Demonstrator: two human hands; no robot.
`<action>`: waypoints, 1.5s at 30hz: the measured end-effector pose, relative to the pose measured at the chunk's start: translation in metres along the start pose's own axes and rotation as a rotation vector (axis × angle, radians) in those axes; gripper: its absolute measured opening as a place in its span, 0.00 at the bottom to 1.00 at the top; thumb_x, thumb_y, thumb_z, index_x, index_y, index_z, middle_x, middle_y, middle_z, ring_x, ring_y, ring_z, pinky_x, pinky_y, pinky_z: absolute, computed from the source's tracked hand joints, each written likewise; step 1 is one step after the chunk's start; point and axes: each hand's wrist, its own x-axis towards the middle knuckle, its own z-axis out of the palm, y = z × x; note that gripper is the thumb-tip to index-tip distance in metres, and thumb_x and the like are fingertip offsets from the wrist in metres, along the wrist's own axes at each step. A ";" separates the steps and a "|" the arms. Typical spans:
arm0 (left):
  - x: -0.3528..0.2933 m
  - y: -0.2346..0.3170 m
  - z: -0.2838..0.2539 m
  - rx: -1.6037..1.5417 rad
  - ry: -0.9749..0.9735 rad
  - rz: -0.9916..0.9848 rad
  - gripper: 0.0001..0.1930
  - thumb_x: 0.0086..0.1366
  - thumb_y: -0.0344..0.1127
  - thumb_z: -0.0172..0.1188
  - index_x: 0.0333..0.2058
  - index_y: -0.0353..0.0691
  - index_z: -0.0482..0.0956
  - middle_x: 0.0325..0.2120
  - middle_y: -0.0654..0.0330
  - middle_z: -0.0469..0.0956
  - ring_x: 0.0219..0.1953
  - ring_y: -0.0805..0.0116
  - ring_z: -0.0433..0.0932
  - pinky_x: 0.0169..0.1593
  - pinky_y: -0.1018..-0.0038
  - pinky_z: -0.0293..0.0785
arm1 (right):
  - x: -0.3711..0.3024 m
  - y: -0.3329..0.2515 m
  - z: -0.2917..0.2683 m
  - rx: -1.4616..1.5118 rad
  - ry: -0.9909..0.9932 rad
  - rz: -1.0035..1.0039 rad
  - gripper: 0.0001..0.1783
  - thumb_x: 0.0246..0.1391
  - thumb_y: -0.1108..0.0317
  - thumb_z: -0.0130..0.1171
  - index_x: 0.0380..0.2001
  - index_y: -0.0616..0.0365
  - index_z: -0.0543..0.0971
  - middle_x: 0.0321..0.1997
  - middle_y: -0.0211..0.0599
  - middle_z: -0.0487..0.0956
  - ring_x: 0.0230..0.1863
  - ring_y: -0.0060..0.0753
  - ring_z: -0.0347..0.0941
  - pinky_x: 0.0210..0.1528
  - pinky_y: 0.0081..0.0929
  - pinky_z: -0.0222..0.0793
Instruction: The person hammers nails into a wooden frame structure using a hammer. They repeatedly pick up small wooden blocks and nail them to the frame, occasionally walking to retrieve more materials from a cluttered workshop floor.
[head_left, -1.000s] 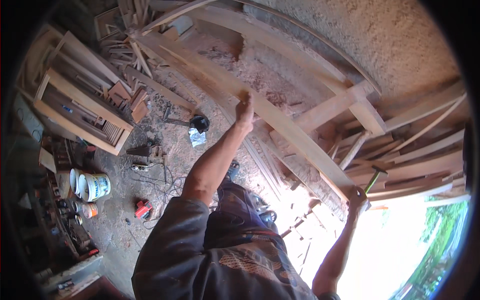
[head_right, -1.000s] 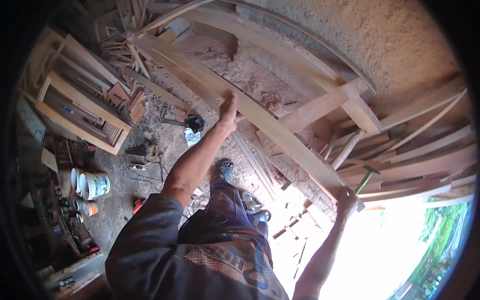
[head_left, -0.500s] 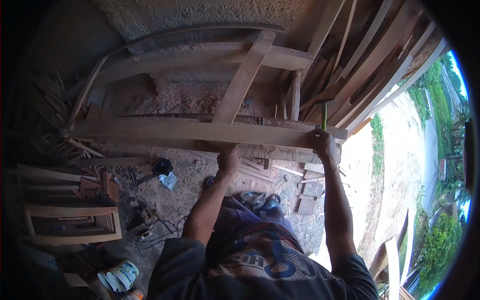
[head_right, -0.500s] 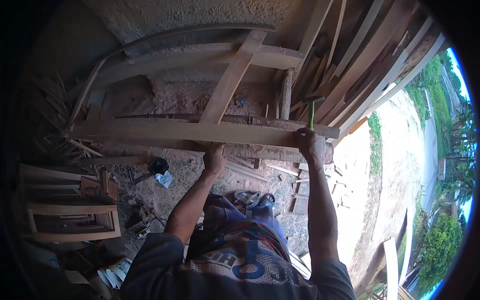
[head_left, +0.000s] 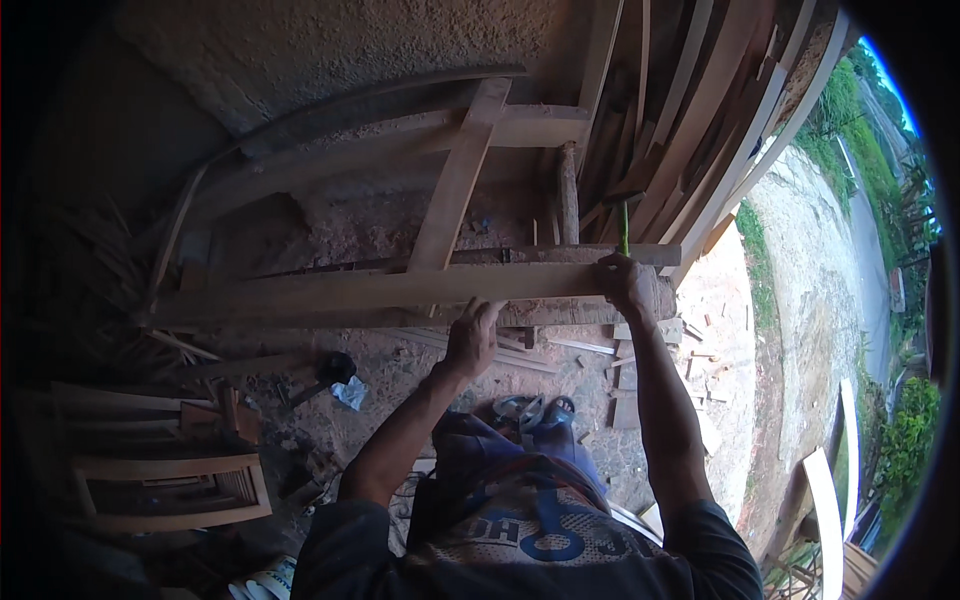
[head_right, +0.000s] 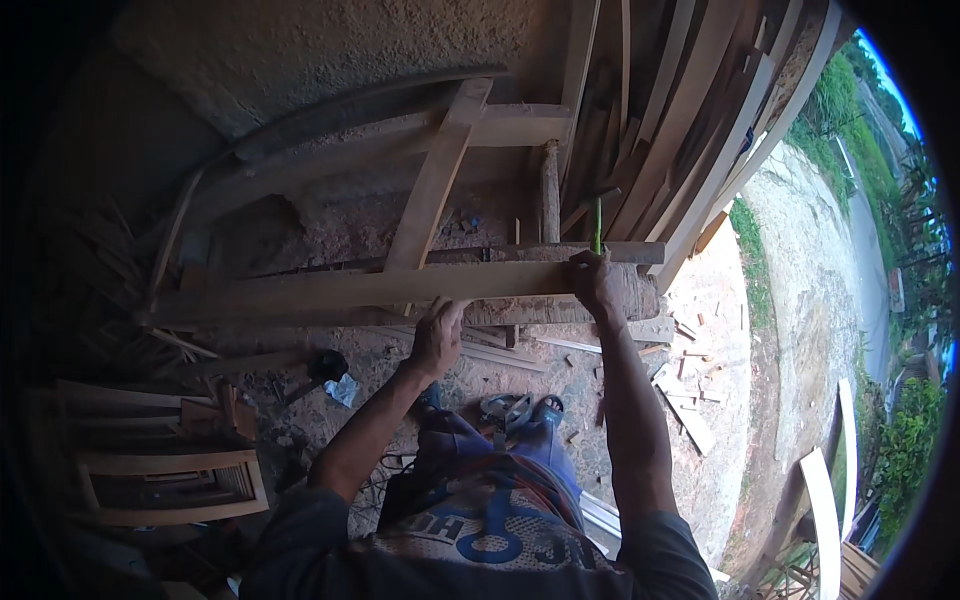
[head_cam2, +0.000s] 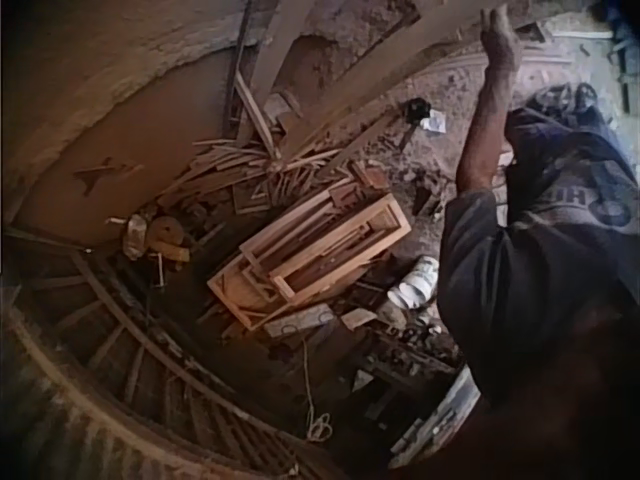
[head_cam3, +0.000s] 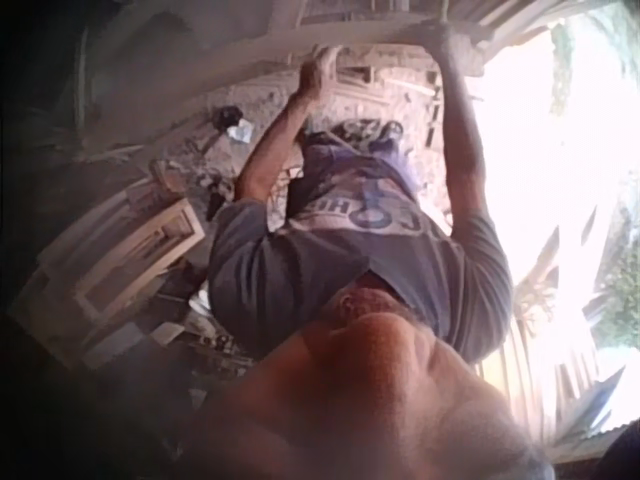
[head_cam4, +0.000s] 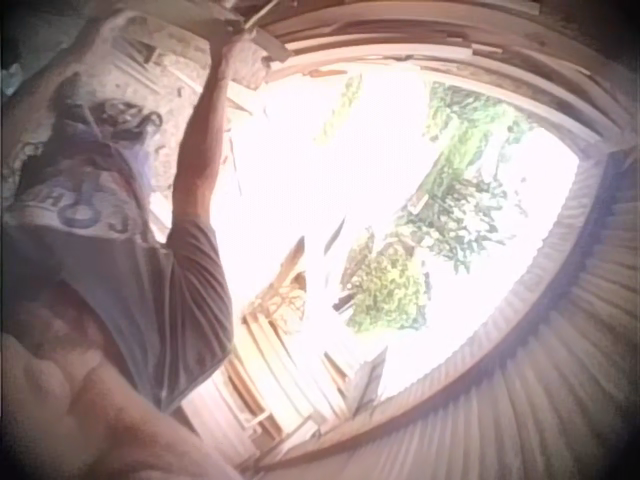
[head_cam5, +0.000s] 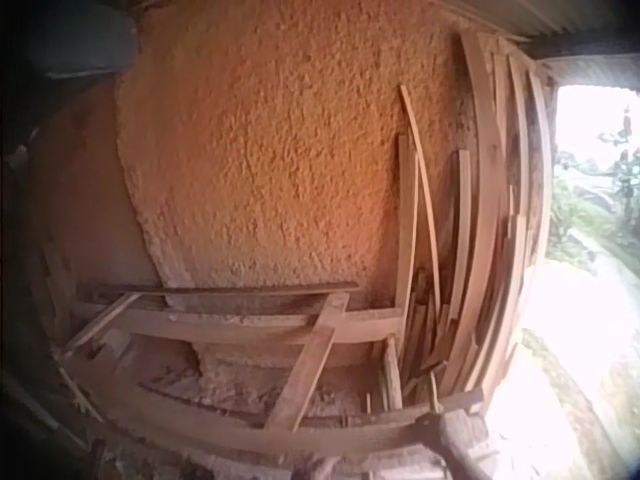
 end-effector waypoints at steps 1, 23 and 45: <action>0.016 0.005 -0.003 -0.025 -0.001 -0.039 0.08 0.67 0.23 0.50 0.44 0.36 0.68 0.37 0.45 0.77 0.41 0.49 0.80 0.44 0.60 0.76 | -0.002 -0.008 0.000 -0.007 -0.006 -0.007 0.13 0.57 0.60 0.59 0.39 0.56 0.84 0.29 0.46 0.84 0.31 0.39 0.83 0.33 0.36 0.74; 0.069 -0.006 0.047 -0.236 0.019 -0.053 0.13 0.58 0.23 0.68 0.42 0.38 0.81 0.38 0.57 0.80 0.42 0.58 0.79 0.44 0.67 0.77 | -0.032 -0.048 -0.002 -0.054 0.150 0.104 0.08 0.56 0.70 0.62 0.39 0.53 0.85 0.31 0.48 0.82 0.33 0.45 0.83 0.34 0.36 0.75; 0.081 -0.017 0.033 -0.353 -0.013 -0.165 0.08 0.61 0.23 0.64 0.40 0.36 0.80 0.39 0.53 0.81 0.45 0.56 0.81 0.48 0.68 0.78 | -0.028 -0.055 -0.009 -0.083 0.098 0.090 0.08 0.56 0.69 0.60 0.39 0.51 0.85 0.30 0.49 0.82 0.32 0.46 0.82 0.34 0.38 0.74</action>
